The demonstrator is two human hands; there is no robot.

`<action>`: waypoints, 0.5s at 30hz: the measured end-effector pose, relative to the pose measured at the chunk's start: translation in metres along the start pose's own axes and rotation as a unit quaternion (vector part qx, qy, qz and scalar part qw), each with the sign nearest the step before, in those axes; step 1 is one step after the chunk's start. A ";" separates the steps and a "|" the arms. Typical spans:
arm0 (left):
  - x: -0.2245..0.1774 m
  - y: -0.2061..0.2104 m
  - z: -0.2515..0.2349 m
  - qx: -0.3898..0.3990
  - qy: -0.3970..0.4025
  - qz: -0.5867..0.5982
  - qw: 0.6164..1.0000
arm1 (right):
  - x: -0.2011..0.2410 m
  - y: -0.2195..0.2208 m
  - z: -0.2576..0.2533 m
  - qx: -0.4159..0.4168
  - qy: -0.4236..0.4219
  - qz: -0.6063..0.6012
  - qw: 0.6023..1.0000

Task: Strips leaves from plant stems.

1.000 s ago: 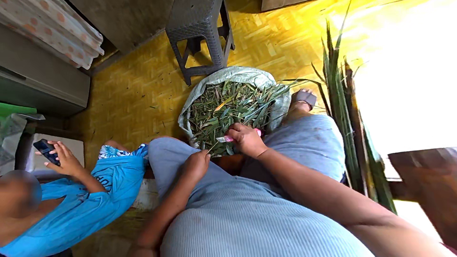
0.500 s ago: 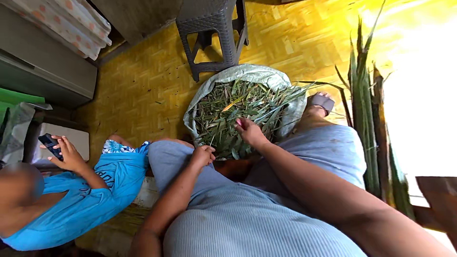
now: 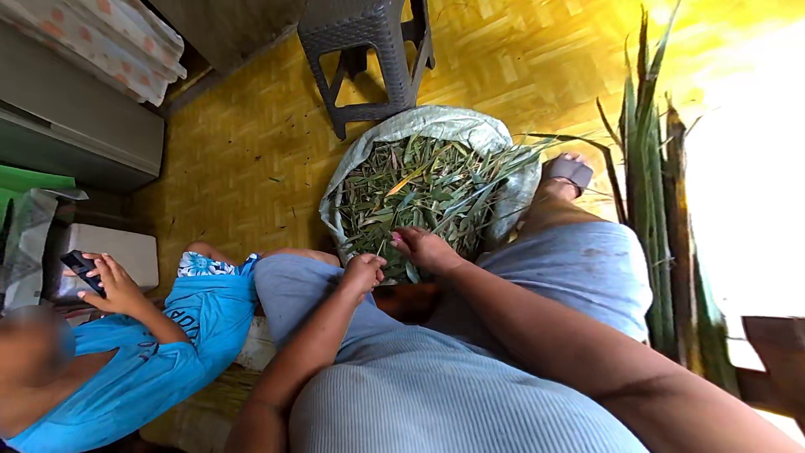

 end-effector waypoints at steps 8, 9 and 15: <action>0.003 -0.004 0.010 0.017 -0.001 -0.029 0.999 | -0.008 0.002 -0.003 -0.007 0.011 0.043 0.999; 0.004 -0.005 0.011 0.018 0.000 -0.033 0.999 | -0.011 0.002 -0.004 -0.011 0.013 0.046 0.999; 0.018 -0.013 0.018 0.030 -0.007 -0.049 0.998 | -0.015 -0.004 -0.001 -0.017 0.051 0.080 0.995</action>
Point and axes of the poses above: each hand's wrist, its own z-axis away from the middle knuckle, its own y-axis out of the palm, x = y × z, the point moved 8 cm from there along -z, towards the middle knuckle, and after that the axes turned 4 degrees about -z, right-handed, at the moved point
